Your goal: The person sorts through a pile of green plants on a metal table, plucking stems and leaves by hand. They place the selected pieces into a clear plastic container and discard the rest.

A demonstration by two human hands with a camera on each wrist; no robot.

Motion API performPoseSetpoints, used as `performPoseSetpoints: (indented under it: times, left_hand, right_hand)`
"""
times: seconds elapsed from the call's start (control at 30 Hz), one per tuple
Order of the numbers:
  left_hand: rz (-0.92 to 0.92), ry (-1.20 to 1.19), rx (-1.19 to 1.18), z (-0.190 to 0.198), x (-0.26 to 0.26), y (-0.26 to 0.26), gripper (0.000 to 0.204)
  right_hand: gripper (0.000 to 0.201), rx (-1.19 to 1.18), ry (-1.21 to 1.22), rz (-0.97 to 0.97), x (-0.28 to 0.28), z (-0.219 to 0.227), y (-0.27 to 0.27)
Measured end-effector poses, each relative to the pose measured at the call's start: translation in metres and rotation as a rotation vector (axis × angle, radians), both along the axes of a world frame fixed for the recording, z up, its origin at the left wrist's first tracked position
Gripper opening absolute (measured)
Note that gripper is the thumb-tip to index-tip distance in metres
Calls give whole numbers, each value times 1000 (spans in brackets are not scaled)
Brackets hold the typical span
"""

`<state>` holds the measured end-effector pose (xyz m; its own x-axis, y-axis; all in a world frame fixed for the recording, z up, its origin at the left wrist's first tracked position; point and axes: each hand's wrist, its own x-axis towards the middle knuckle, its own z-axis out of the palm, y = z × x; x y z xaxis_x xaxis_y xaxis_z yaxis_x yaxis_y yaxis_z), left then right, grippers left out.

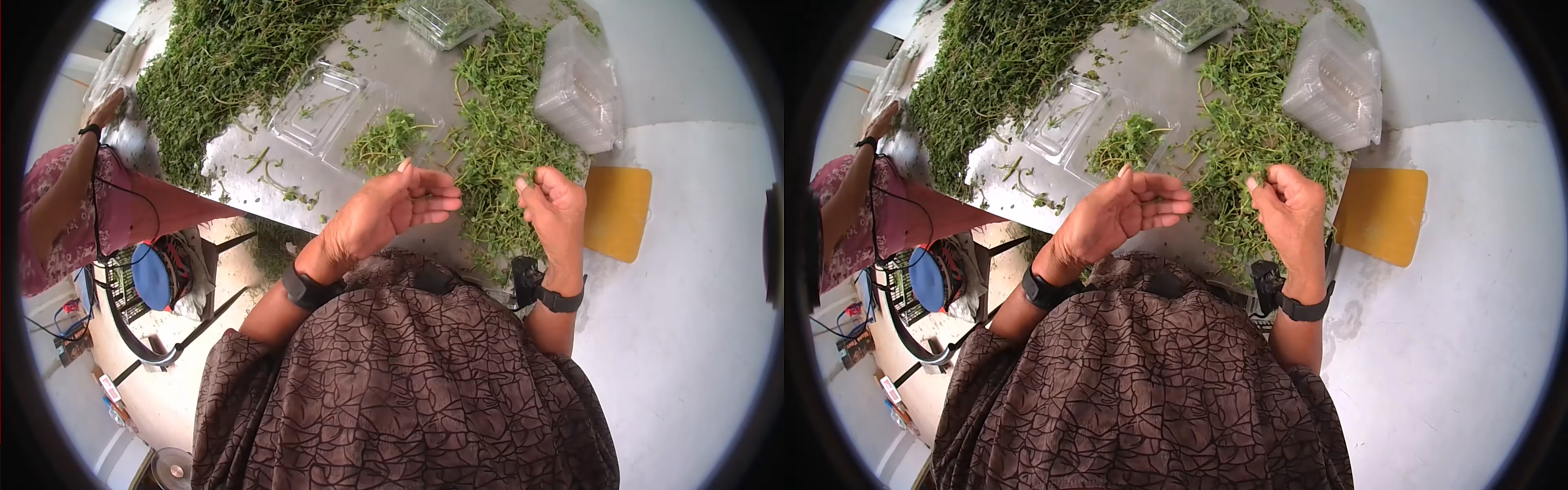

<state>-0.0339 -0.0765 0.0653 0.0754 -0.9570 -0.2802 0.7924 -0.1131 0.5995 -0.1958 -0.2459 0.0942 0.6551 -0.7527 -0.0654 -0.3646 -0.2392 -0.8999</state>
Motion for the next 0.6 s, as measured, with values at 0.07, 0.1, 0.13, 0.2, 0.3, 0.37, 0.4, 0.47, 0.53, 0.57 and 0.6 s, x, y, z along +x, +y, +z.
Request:
performPoseSetpoints:
  times: [0.07, 0.1, 0.13, 0.2, 0.3, 0.37, 0.4, 0.47, 0.53, 0.57, 0.6]
  left_hand:
    - [2, -11, 3, -1, 0, -1, 63]
    - [6, -31, 3, -1, -1, -2, 62]
    - [10, -52, 3, 0, -3, -3, 62]
    - [-3, -80, -3, 4, -6, -5, 61]
    - [-44, -84, -28, 2, -10, -3, 56]
    - [-77, -57, -49, -4, -10, -3, 51]
    - [-158, -169, -66, -6, -7, -2, 45]
    - [-219, -262, -65, -8, -3, 0, 26]
    - [-195, -273, 17, 2, 5, 6, 23]
    - [-172, -287, 98, 8, 9, 9, 21]
    - [-130, -239, 73, 10, 14, 11, 19]
  right_hand:
    - [15, 238, 31, -1, 4, 20, 10]
    - [15, 237, 32, -3, 6, 25, 14]
    - [11, 341, 7, 43, 8, 29, 18]
    - [8, 470, -35, 147, 9, 28, 23]
    - [7, 604, 17, 210, 19, 31, 33]
    - [10, 560, 38, 274, 23, 26, 34]
    - [12, 538, 31, 293, 23, 26, 34]
    - [21, 485, 70, 281, 21, 30, 27]
    - [19, 358, 81, 144, 17, 21, 16]
    - [17, 267, 113, 60, 16, 16, 12]
    - [12, 63, 138, 35, 15, 5, 6]
